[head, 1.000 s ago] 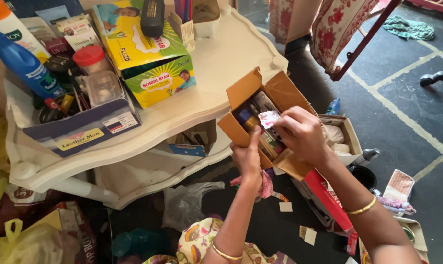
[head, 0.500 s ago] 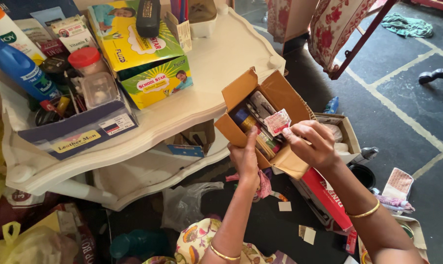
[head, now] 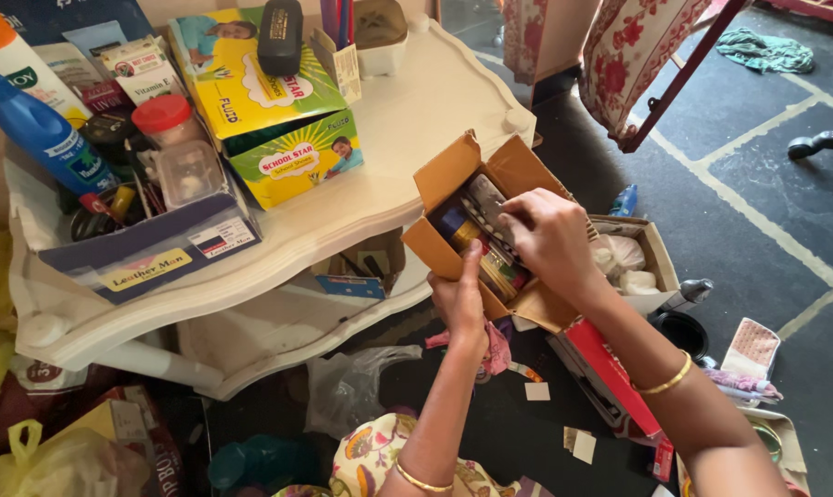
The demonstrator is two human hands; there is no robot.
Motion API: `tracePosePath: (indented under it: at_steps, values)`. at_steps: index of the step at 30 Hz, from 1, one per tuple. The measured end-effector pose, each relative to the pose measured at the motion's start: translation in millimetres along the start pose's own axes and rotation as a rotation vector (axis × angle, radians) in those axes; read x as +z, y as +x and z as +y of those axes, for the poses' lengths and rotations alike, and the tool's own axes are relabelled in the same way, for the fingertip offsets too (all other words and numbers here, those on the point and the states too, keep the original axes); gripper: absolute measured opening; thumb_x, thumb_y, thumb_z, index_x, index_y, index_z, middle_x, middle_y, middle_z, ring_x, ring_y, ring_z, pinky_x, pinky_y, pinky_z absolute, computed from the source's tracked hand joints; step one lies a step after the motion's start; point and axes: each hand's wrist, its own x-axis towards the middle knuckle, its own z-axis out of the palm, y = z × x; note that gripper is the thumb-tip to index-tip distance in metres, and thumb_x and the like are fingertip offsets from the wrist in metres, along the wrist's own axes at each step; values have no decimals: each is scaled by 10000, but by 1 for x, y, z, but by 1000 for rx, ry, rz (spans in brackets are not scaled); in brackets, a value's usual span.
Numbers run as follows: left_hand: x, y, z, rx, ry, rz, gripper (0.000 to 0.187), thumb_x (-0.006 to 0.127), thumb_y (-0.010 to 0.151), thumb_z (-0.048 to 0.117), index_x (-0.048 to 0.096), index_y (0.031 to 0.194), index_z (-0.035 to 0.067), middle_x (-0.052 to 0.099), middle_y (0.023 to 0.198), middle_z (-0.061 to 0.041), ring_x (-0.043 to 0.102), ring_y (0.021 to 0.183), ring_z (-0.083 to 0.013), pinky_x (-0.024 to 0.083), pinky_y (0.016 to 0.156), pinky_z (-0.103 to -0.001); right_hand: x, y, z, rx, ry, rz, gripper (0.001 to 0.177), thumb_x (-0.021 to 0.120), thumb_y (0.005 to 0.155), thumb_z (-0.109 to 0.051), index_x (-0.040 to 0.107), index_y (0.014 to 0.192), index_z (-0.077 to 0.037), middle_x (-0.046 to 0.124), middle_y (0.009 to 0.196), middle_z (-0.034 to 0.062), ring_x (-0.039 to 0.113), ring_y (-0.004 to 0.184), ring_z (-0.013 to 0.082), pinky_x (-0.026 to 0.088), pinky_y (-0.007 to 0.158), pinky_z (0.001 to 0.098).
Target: The person sits on the floor and organizes various items on a small white table. They wipe the table surface with a pink cloth, move boxes and containers, and place items into a cardboard box.
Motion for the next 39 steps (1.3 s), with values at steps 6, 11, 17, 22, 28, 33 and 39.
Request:
tracePosePath:
  at_steps: [6,11,17,22,28,33,39]
  values:
    - [1,4,1,70,-31,70,716,845,735,441,572,1203,-27,715,1180,-170,700,1066,-249,531,948,-356,17,5,23,-18,-109,-129,87,754,801,-85,736,841,-10,716,815,166,702,767,334,551,740,431]
    - [-1,4,2,39,56,89,740,854,729,454,565,1223,-16,703,1190,-162,684,1081,-238,513,959,-349,36,9,38,-95,-198,-211,98,737,821,-87,697,788,-4,700,799,196,697,778,364,553,754,467]
    - [1,5,0,39,-88,43,720,845,744,432,561,1231,-16,694,1190,-139,672,1079,-224,513,964,-346,18,7,32,-103,-84,-212,148,752,867,-127,763,948,-4,728,874,195,726,810,335,573,784,417]
    - [-1,7,-2,48,-213,-16,668,823,772,402,563,1226,-12,692,1167,-121,664,1059,-209,514,949,-343,-28,-10,9,-90,-194,-9,214,767,915,-164,769,1056,-2,745,998,174,715,894,315,578,821,409]
    - [-4,6,8,37,-252,-47,557,796,842,356,561,1220,23,676,1146,-75,647,1049,-174,502,937,-322,-62,-35,15,187,-163,11,690,814,849,-373,558,1375,-7,634,1282,213,636,1162,345,553,946,450]
    - [-8,4,14,56,-422,-154,461,751,878,313,612,1197,9,677,1088,-74,645,974,-175,520,855,-340,-37,-71,43,548,549,-194,1011,726,846,-469,190,1619,-99,417,1514,166,489,1339,299,455,1038,458]
    - [-13,13,17,150,-355,-210,447,756,875,301,629,1205,26,687,1093,-31,651,972,-139,522,857,-308,11,-90,45,692,1477,-41,684,672,945,-285,382,1529,-81,560,1381,88,570,1271,213,479,1061,418]
